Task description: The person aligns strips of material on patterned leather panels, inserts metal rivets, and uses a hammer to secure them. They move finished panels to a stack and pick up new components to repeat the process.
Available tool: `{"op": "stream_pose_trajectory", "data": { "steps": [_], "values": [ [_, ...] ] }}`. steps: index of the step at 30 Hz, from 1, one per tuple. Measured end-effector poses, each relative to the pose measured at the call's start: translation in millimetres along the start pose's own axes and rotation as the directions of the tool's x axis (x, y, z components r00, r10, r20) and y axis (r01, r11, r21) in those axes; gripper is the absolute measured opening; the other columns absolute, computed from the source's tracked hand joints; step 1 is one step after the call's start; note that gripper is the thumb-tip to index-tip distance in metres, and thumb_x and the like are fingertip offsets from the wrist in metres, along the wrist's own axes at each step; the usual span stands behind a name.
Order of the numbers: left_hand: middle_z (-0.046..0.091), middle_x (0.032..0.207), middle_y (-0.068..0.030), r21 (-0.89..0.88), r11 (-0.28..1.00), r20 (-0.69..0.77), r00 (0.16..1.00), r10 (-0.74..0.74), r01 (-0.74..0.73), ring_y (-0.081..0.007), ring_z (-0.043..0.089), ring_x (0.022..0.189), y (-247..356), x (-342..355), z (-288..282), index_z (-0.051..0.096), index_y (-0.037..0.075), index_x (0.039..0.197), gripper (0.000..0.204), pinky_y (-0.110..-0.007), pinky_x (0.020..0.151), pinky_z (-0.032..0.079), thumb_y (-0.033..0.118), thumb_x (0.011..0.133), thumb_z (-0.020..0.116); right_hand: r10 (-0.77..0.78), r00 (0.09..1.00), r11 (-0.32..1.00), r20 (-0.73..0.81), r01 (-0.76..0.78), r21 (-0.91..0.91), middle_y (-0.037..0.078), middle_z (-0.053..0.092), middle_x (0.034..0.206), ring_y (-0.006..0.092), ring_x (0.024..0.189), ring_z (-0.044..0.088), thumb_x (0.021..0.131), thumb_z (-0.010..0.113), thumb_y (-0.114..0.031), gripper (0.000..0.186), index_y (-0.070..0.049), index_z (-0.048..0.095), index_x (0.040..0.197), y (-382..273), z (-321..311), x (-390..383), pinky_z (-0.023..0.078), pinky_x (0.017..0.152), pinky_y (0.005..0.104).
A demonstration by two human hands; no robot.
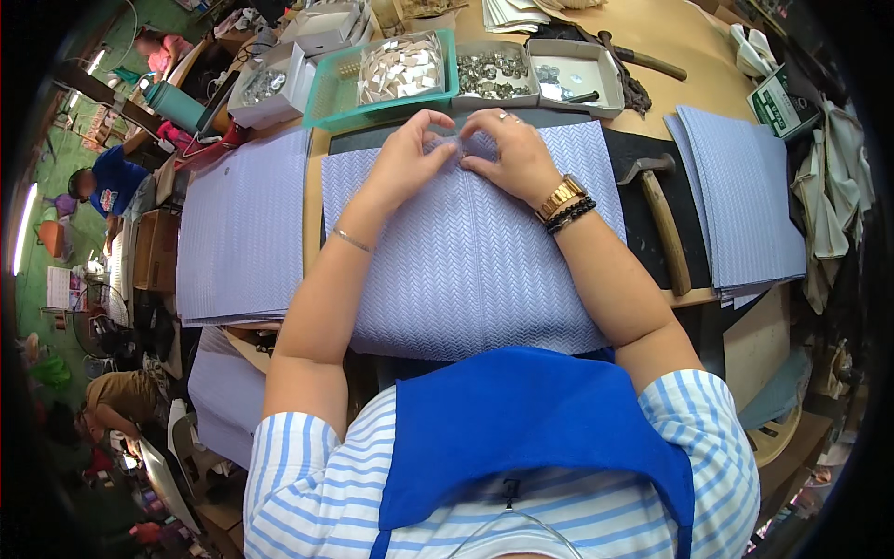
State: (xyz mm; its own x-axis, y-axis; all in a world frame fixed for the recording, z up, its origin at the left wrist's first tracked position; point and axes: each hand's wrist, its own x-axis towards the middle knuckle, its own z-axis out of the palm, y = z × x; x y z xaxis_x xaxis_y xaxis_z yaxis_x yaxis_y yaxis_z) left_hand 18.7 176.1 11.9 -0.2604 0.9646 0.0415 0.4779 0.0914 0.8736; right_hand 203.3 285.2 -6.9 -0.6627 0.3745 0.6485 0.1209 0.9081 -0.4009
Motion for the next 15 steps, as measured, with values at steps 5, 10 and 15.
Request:
{"op": "stream_pose_trajectory", "data": {
  "steps": [5, 10, 15],
  "values": [
    [0.078, 0.098, -0.0122, 0.511, 0.767, -0.026, 0.886, 0.464, -0.387, -0.0219, 0.072, 0.082, 27.1, -33.1, -4.4, 0.066, 0.009, 0.12, 0.03, -0.034, 0.079, 0.053, 0.008, 0.091, 0.074, 0.021, 0.987, 1.0, 0.156, -0.024, 0.014, 0.003, 0.074, 0.089, 0.0249, 0.089, 0.071, 0.075, 0.082, -0.018, 0.025, -0.016, 0.07, 0.097, -12.9, -20.5, 7.2, 0.049, 0.082, 0.0408],
    [0.076, 0.104, -0.0173, 0.437, 0.869, 0.06, 0.971, 0.23, -0.233, -0.0378, 0.071, 0.095, 58.1, -73.7, -0.4, 0.074, 0.007, 0.111, 0.025, -0.047, 0.085, 0.055, 0.021, 0.099, 0.057, -0.048, 0.958, 0.977, 0.283, 0.103, -0.186, 0.004, 0.07, 0.085, 0.0268, 0.086, 0.07, 0.077, 0.077, -0.015, 0.017, -0.015, 0.068, 0.091, -56.8, -44.1, 1.6, 0.05, 0.077, 0.0428],
    [0.071, 0.094, -0.0106, 0.507, 0.795, 0.045, 0.931, 0.362, -0.334, -0.033, 0.071, 0.088, 22.2, -82.0, 31.3, 0.074, 0.011, 0.106, 0.017, -0.045, 0.076, 0.057, 0.022, 0.094, 0.069, -0.031, 0.887, 0.998, 0.46, 0.056, -0.039, 0.015, 0.072, 0.084, 0.0369, 0.082, 0.071, 0.086, 0.069, -0.015, 0.011, -0.009, 0.077, 0.09, -63.2, -54.2, -24.0, 0.059, 0.078, 0.047]
  ]
}}
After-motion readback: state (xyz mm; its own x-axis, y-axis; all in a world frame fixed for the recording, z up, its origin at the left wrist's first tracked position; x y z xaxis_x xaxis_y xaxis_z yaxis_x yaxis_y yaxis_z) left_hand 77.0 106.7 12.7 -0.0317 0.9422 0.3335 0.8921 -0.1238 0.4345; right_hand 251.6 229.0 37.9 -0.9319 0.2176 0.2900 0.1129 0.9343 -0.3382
